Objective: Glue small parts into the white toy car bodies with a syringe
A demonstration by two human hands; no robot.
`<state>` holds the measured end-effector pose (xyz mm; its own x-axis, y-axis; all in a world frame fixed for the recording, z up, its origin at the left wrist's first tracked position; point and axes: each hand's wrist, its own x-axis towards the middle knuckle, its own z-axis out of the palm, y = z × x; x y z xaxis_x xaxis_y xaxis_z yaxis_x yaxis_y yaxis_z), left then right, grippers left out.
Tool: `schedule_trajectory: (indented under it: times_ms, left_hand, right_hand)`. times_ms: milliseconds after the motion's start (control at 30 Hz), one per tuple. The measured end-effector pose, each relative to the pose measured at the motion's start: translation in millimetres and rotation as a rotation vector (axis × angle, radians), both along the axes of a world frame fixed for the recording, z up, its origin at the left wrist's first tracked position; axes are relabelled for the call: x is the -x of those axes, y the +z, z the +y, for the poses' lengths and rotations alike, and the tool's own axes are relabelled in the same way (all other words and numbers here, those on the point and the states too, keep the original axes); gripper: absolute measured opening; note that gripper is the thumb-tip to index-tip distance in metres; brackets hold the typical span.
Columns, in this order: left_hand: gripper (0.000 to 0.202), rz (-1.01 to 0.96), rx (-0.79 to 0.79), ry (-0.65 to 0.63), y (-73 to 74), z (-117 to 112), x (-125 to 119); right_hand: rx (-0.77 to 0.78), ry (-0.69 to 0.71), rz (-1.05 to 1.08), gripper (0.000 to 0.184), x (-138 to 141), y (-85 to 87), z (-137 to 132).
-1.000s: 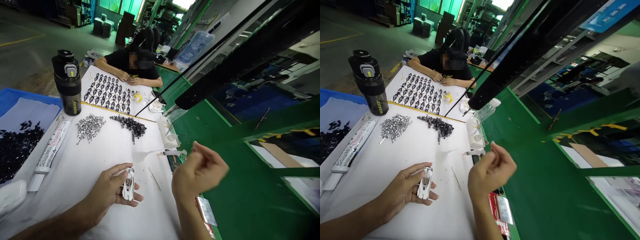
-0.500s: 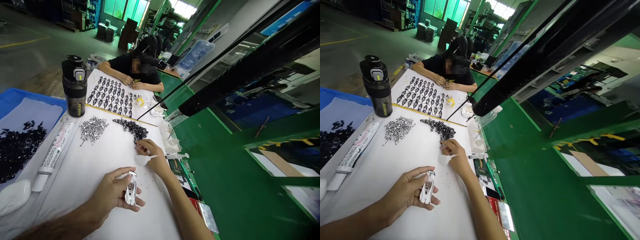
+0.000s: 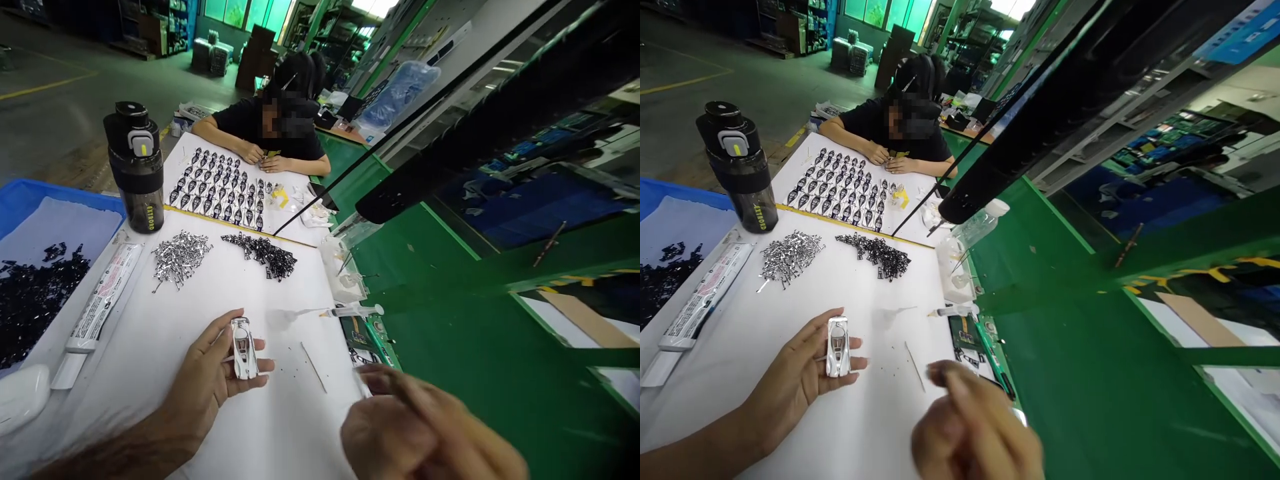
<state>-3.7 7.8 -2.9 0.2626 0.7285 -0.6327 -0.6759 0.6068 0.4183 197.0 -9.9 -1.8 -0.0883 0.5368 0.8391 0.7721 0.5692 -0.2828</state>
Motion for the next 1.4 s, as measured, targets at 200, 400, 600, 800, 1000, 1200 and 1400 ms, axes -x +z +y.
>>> schedule_trajectory:
  times_ms: [200, 400, 600, 800, 1000, 1200, 1400]
  left_hand:
    - [0.041, -0.043, 0.002, 0.057, -2.2, 0, -3]
    - [0.048, -0.071, 0.01, 0.057, -3.1, -2, -2]
    - [0.054, -0.055, -0.002, 0.054, -5.3, -1, -1]
    - [0.051, -0.048, -0.025, 0.058, -7.1, -3, -1]
    - [0.051, -0.033, -0.023, 0.065, -6.7, -2, -1]
    - [0.044, -0.045, -0.041, 0.075, -5.2, -3, -1]
    - [0.042, -0.03, -0.048, 0.093, -5.9, -3, -1]
  right_hand:
    - [0.14, 0.256, -0.124, 0.06, 42, -22.7, 2]
    - [0.254, 0.29, -0.02, 0.051, 45, -25.7, 9]
    - [0.314, 0.321, 0.001, 0.045, 47, -24.9, 7]
    - [0.325, 0.324, -0.024, 0.045, 49, -24.8, 7]
    - [0.32, 0.315, -0.081, 0.048, 50, -30.9, 4]
    - [0.41, 0.295, -0.107, 0.042, 50, -28.0, 2]
    - [0.386, 0.246, -0.207, 0.036, 55, -24.5, 3]
